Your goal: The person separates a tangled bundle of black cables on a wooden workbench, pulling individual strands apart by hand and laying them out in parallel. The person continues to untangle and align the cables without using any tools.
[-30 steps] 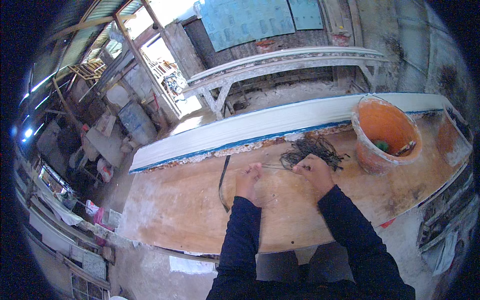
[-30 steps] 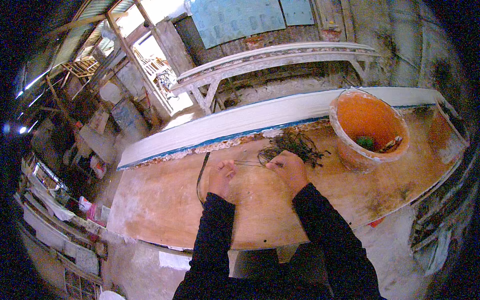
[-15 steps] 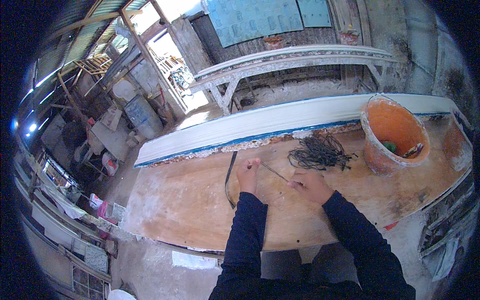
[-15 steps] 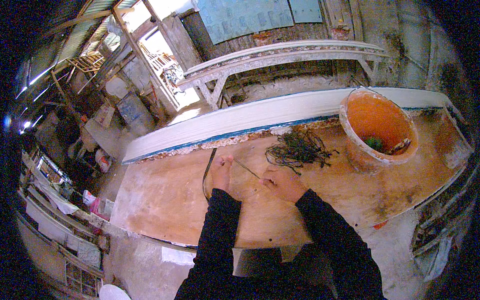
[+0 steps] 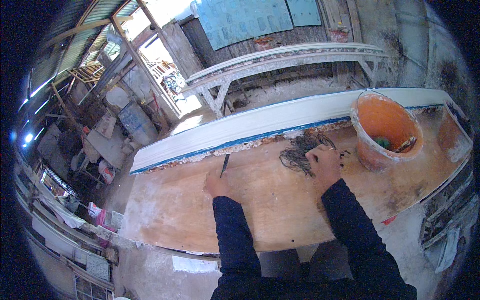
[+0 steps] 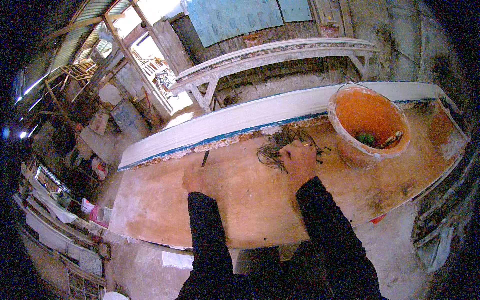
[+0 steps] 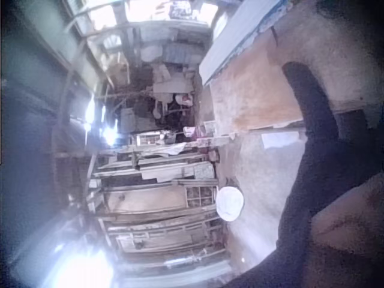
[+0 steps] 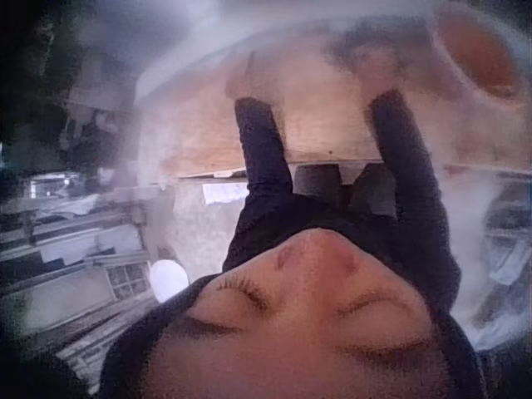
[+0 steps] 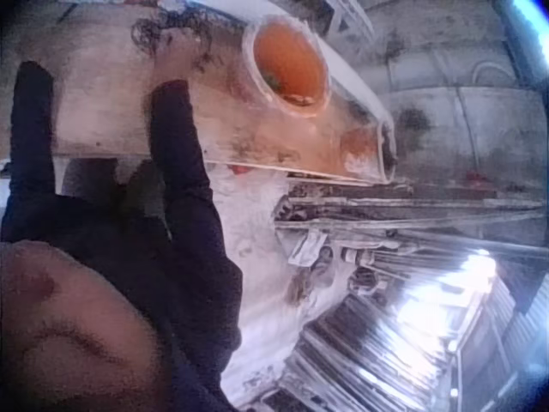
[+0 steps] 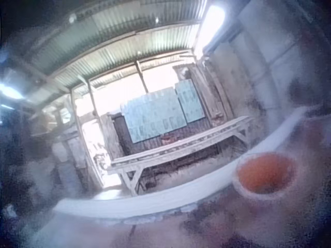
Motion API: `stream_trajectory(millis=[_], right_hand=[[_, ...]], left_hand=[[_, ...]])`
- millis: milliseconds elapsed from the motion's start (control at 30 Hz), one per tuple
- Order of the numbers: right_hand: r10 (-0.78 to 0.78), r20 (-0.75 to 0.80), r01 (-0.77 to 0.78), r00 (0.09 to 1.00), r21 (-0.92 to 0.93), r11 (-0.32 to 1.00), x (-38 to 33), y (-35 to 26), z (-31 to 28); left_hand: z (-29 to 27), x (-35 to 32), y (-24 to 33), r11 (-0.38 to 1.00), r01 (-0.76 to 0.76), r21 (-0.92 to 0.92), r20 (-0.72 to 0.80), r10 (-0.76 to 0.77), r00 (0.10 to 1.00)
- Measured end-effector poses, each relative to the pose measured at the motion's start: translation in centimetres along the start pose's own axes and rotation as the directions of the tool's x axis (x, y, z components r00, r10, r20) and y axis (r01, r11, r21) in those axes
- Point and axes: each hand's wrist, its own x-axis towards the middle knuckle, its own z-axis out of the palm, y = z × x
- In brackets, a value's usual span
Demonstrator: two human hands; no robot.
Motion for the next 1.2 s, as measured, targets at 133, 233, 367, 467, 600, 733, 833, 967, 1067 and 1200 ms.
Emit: stream_trajectory(millis=[133, 233, 367, 467, 600, 733, 833, 967, 1067, 1200], right_hand=[[0.114, -0.018, -0.114, 0.993, -0.062, 0.991, 0.4, 1.8, -0.5], [0.177, 0.017, -0.174, 0.984, -0.12, 0.977, 0.7, 1.8, -0.6], [0.186, 0.01, -0.183, 0.982, -0.141, 0.973, 0.6, 2.0, -0.5], [0.163, -0.008, -0.162, 0.987, -0.136, 0.977, 0.5, 1.7, -0.9], [0.141, -0.044, -0.144, 0.989, -0.08, 0.986, 0.5, 1.6, -0.7], [0.134, -0.073, -0.137, 0.988, -0.031, 0.99, 0.6, 1.0, -0.7], [0.083, -0.087, -0.086, 0.993, -0.038, 0.996, 0.6, 1.4, -0.5], [0.024, -0.044, -0.021, 0.999, 0.055, 0.998, 0.3, 1.3, 0.4], [-0.027, 0.07, 0.02, 0.997, 0.101, 0.995, -0.4, -0.2, 0.1], [-0.017, 0.281, -0.068, 0.959, 0.288, 0.955, -0.9, -1.0, 0.6]], left_hand=[[-0.7, 0.6, -0.1, 0.983, 0.168, 0.068, 0.212, -0.179, 0.961], [0.3, 0.6, -1.3, 0.98, 0.192, -0.056, 0.23, -0.174, 0.957], [1.2, 0.8, -2.3, 0.989, 0.129, -0.072, 0.147, -0.117, 0.982], [0.7, 0.2, -1.2, 0.994, 0.107, -0.02, 0.066, -0.105, 0.992], [0.2, 0.3, -1.4, 0.98, 0.192, -0.042, 0.206, -0.18, 0.962], [0.0, 0.3, -1.4, 0.99, 0.137, -0.005, 0.205, -0.134, 0.97], [-0.8, 0.7, -0.9, 0.984, 0.17, -0.05, 0.332, -0.144, 0.932], [-1.9, 0.8, 0.9, 0.815, 0.338, -0.471, 0.653, 0.064, 0.755], [-3.4, -0.8, 4.7, 0.619, 0.444, -0.648, 0.732, 0.343, 0.589], [-5.3, -2.8, 8.4, 0.512, 0.517, -0.686, 0.723, 0.558, 0.406]])
